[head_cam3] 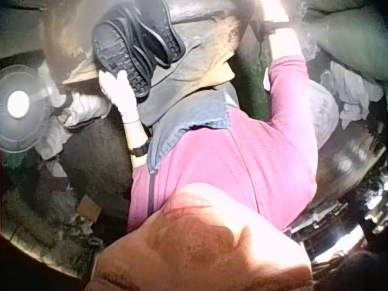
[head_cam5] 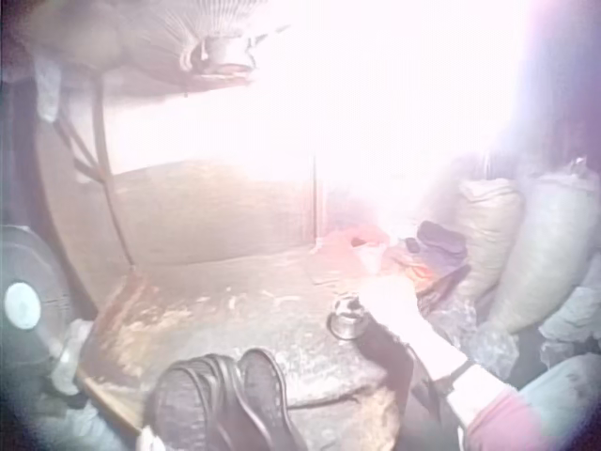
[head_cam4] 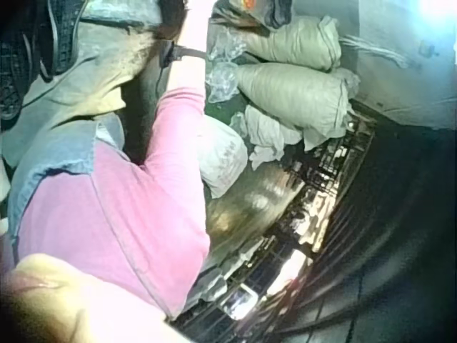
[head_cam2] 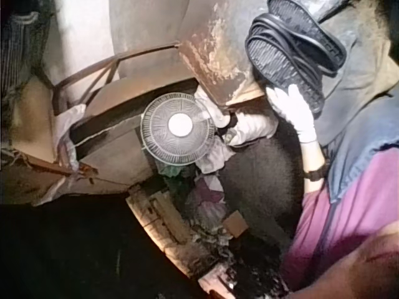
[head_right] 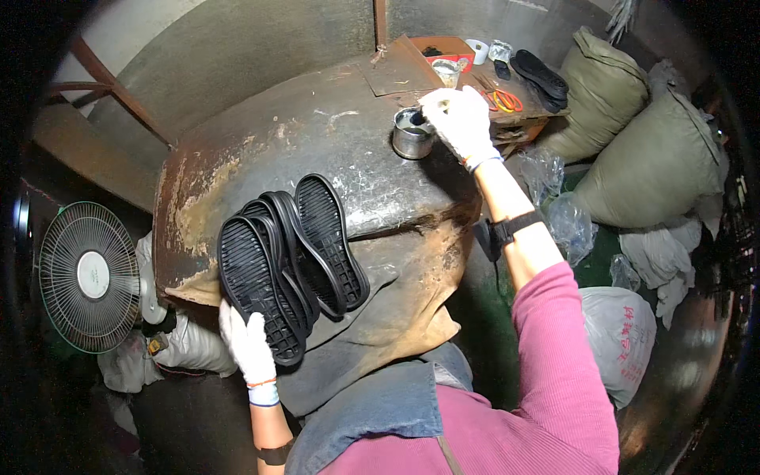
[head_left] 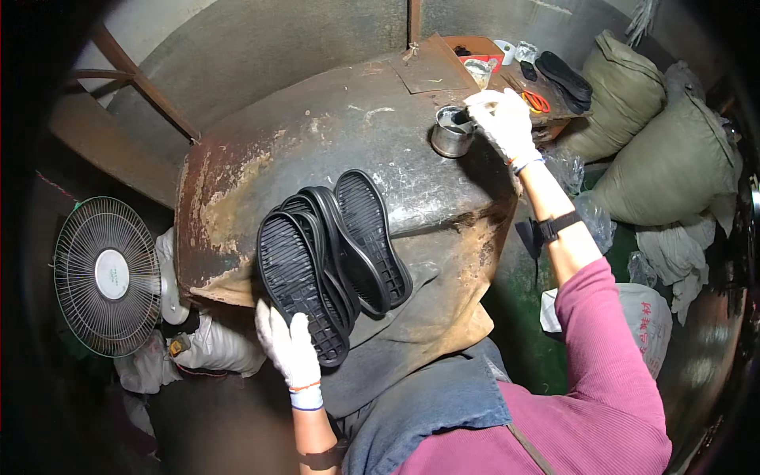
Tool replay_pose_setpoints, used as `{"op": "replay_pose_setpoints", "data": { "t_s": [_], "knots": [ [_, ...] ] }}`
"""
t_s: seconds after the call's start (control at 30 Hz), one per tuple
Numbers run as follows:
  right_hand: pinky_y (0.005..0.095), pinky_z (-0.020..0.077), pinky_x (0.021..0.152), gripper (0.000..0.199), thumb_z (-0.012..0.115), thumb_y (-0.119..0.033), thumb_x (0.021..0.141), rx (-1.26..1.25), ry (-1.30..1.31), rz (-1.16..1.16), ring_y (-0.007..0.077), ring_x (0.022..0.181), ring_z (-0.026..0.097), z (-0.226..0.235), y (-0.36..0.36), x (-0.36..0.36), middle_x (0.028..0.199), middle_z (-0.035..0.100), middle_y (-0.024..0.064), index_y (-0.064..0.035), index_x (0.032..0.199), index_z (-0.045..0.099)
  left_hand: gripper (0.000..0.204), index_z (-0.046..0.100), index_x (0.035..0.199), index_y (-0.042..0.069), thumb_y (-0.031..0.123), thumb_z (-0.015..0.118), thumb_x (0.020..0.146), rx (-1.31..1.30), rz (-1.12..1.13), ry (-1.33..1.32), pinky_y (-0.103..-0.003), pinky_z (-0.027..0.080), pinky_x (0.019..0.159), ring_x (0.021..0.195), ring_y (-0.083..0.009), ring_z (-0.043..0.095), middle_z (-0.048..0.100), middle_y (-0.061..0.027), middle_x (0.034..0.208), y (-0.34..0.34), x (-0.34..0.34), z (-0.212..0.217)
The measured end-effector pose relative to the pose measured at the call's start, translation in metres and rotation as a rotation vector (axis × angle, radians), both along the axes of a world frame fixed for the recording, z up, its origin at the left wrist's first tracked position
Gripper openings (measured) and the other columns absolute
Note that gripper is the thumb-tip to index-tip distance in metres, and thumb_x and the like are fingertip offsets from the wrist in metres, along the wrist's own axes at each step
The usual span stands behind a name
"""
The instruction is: Applying adhesive to the edges of shoe soles using a small brush.
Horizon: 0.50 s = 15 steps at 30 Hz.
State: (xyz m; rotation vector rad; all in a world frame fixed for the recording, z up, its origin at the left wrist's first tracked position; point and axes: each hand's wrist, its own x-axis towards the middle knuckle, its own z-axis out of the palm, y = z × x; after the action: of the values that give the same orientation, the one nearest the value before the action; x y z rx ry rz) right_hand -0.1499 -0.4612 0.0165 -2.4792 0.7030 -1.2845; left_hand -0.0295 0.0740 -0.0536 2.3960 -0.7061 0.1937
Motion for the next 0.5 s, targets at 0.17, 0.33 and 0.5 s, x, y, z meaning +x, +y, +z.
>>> {"op": "replay_pose_setpoints", "data": {
  "t_s": [0.17,0.33,0.5],
  "knots": [
    [0.0402,0.0433,0.1,0.021,0.066,-0.037,0.091,-0.09,0.459,-0.102,0.0275,0.088,0.072,-0.029,-0.023,0.022,0.09,0.078,0.0073,-0.0199,0.09,0.079,0.05,0.06,0.137,-0.007,0.012,0.071,0.092,-0.381,0.026,0.129,-0.043,0.046,0.109,0.122,-0.032,0.061,0.064,-0.0188,0.135,-0.002,0.007,0.053],
    [0.0436,0.0518,0.093,0.023,0.055,-0.028,0.098,-0.31,0.625,-0.126,0.0291,0.097,0.074,-0.061,-0.039,0.027,0.105,0.077,0.0107,-0.02,0.099,0.076,0.053,0.052,0.145,-0.006,0.007,0.06,0.094,-1.189,-0.224,1.106,-0.046,0.058,0.104,0.116,-0.0311,0.07,0.068,-0.0185,0.131,-0.021,0.011,0.113],
    [0.0371,0.0514,0.105,0.032,0.054,-0.018,0.102,-0.131,0.245,-0.125,0.0243,0.113,0.07,-0.07,-0.047,0.006,0.119,0.077,0.0124,-0.0054,0.121,0.077,0.075,0.038,0.159,-0.005,0.041,0.057,0.103,-1.502,-0.562,1.609,-0.07,0.031,0.123,0.143,-0.0483,0.05,0.05,-0.0268,0.156,-0.033,0.027,0.097]
  ]
}}
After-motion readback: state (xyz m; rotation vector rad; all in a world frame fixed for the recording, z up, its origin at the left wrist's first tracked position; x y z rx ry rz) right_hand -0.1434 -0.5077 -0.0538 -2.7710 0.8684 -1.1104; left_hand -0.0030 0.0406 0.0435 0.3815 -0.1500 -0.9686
